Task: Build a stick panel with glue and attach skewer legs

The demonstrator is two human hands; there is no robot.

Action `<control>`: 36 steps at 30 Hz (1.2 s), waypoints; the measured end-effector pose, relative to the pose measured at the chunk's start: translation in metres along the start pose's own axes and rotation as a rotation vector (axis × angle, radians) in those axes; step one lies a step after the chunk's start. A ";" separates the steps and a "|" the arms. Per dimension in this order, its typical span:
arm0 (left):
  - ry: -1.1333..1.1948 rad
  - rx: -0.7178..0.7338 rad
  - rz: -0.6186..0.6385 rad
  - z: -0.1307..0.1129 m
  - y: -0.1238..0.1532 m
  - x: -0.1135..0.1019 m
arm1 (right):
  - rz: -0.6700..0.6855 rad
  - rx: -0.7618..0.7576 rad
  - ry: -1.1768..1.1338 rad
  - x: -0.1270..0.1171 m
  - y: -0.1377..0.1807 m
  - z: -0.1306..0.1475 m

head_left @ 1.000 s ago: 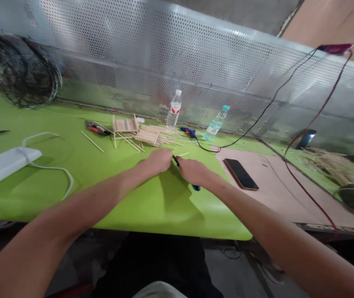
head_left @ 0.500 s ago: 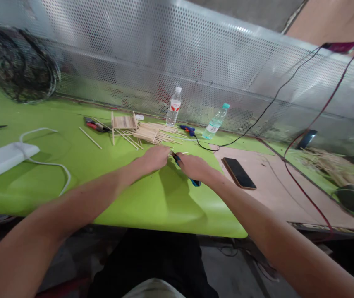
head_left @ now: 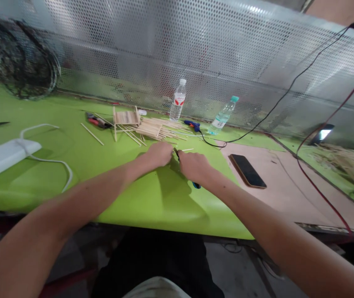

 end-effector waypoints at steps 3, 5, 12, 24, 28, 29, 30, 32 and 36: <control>0.037 -0.021 0.007 0.001 -0.002 0.001 | 0.016 0.001 0.011 0.003 0.002 0.000; 0.054 -0.040 0.024 0.002 -0.003 0.001 | 0.005 0.031 -0.003 0.003 -0.002 0.000; 0.092 -0.091 0.047 0.003 -0.004 -0.003 | 0.009 -0.005 0.011 0.003 -0.007 0.003; 0.073 0.005 -0.030 0.003 0.001 -0.004 | 0.004 -0.034 -0.112 -0.001 -0.015 -0.018; 0.025 0.071 -0.110 -0.004 0.002 -0.013 | -0.004 -0.038 -0.172 -0.004 -0.013 -0.029; 0.007 0.078 -0.111 -0.006 0.002 -0.012 | -0.002 -0.035 -0.172 -0.003 -0.013 -0.029; -0.007 0.077 -0.104 -0.007 0.001 -0.010 | 0.004 -0.029 -0.167 -0.002 -0.013 -0.027; -0.020 0.064 -0.078 -0.007 0.000 -0.005 | 0.008 -0.010 -0.141 0.001 -0.011 -0.022; -0.010 0.025 -0.023 -0.008 0.001 0.002 | 0.000 0.022 -0.060 0.004 -0.003 -0.012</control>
Point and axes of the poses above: each hand's wrist, its own y-axis away from the middle knuckle, its own x-axis out of the palm, z = x × y, the point moved 9 cm from there along -y, towards the middle knuckle, and after that the axes turned 3 degrees about x, right-handed, at the moved point
